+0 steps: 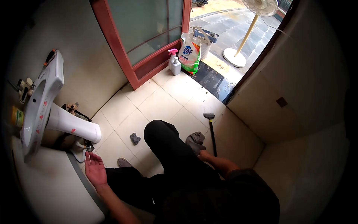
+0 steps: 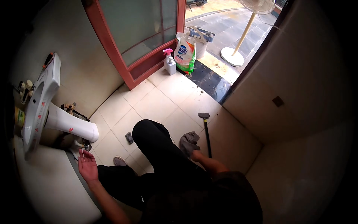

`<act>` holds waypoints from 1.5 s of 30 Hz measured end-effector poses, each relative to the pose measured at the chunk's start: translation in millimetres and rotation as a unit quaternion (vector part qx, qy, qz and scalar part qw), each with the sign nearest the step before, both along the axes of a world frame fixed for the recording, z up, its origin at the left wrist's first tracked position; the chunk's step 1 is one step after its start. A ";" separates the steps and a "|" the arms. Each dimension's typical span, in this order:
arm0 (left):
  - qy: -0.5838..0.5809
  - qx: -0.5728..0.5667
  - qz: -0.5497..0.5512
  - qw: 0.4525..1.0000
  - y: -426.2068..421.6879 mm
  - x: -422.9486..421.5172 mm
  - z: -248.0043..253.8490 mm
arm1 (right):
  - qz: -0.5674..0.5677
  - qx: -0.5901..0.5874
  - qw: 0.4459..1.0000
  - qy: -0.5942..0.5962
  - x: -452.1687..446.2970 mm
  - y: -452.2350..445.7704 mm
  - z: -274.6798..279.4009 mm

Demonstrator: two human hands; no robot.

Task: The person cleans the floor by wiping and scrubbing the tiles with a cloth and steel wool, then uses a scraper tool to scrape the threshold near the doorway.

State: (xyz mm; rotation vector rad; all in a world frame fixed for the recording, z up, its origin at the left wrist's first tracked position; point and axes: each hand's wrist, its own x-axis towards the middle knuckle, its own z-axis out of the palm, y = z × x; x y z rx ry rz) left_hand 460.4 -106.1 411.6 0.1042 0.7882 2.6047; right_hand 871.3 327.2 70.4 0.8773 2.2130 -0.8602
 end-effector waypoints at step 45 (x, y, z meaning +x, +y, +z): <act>-0.103 -0.361 0.050 0.926 27.3 -11.2 44.9 | -0.356 0.138 0.922 -0.066 93.9 26.7 -18.9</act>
